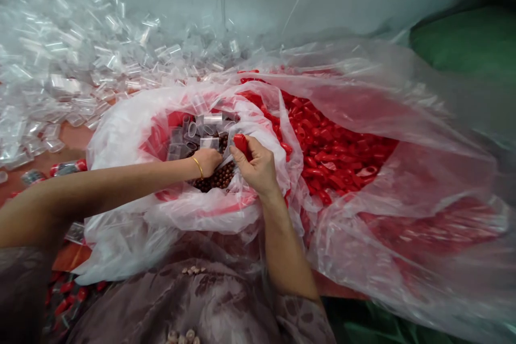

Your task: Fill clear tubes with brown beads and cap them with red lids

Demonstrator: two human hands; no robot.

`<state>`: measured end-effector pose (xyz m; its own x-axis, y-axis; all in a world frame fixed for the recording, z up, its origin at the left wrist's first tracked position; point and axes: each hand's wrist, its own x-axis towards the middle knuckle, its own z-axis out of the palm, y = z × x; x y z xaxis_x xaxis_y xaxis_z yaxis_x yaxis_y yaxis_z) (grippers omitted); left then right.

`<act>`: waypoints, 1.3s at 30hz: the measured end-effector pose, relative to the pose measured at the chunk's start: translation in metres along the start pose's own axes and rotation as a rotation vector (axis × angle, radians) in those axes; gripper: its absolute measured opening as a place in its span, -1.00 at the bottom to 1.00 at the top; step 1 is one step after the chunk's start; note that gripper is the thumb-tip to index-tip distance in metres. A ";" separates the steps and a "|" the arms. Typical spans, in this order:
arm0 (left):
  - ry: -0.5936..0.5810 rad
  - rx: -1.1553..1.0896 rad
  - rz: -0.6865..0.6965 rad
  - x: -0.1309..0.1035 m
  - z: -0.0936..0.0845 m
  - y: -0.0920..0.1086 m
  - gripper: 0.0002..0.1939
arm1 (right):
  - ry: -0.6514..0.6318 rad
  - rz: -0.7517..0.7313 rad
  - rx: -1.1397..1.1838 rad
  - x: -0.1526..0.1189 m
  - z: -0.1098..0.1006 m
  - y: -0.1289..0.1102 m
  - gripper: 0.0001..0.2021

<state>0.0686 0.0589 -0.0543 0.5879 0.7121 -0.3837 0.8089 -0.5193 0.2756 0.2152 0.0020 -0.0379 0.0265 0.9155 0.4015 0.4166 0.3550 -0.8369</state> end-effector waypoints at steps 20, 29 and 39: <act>0.183 -1.630 0.250 -0.043 -0.016 -0.031 -0.44 | -0.021 0.124 0.292 0.000 0.000 0.002 -0.69; 0.264 -0.604 -0.088 -0.057 -0.020 -0.029 -0.74 | -0.019 0.050 0.106 0.000 0.004 0.006 -0.69; -0.103 -0.478 -0.305 0.003 -0.018 0.001 -0.94 | -0.051 0.064 0.179 -0.001 0.003 0.004 -0.73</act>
<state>0.0709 0.0689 -0.0392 0.3434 0.7343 -0.5856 0.8674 -0.0088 0.4976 0.2136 0.0031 -0.0427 -0.0004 0.9441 0.3296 0.2474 0.3195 -0.9147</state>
